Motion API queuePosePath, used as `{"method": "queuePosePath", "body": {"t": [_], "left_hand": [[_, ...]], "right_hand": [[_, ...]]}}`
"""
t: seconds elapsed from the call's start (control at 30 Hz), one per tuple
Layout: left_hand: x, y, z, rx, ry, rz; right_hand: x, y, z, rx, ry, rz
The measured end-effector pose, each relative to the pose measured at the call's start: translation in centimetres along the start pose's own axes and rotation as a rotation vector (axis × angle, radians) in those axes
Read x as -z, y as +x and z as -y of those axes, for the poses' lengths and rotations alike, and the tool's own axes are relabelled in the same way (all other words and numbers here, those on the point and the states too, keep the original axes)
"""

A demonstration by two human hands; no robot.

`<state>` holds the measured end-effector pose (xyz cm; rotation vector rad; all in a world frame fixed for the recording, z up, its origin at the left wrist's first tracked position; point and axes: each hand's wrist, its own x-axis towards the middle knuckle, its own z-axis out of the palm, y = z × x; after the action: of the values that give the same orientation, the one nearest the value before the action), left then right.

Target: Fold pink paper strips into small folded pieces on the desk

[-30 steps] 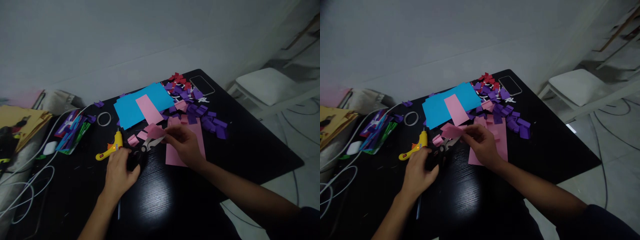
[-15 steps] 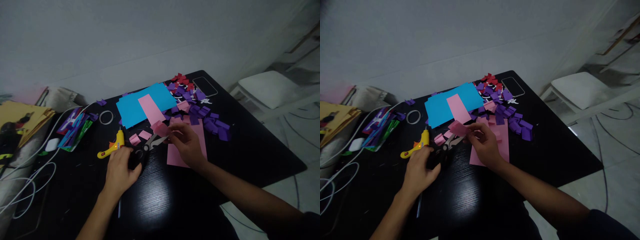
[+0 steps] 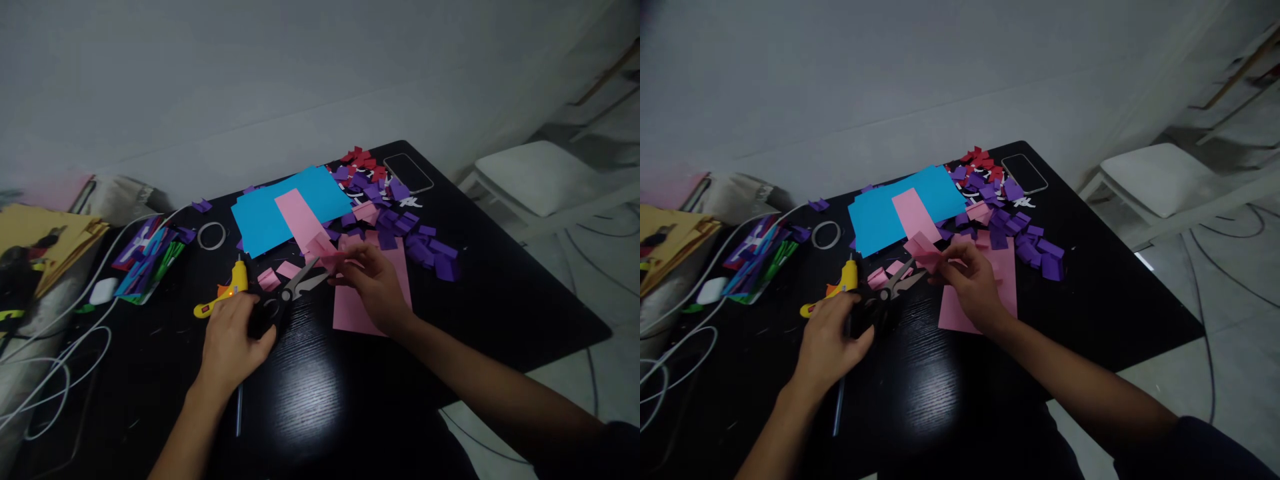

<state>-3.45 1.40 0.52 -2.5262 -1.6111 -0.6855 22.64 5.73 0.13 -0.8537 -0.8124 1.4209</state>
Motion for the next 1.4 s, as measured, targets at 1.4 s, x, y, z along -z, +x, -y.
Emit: {"method": "queuePosePath", "body": {"t": [1.4], "left_hand": [[0.0, 0.3, -0.9, 0.055, -0.276, 0.191]], "right_hand": [[-0.8, -1.1, 0.7, 0.04, -0.065, 0.116]]}}
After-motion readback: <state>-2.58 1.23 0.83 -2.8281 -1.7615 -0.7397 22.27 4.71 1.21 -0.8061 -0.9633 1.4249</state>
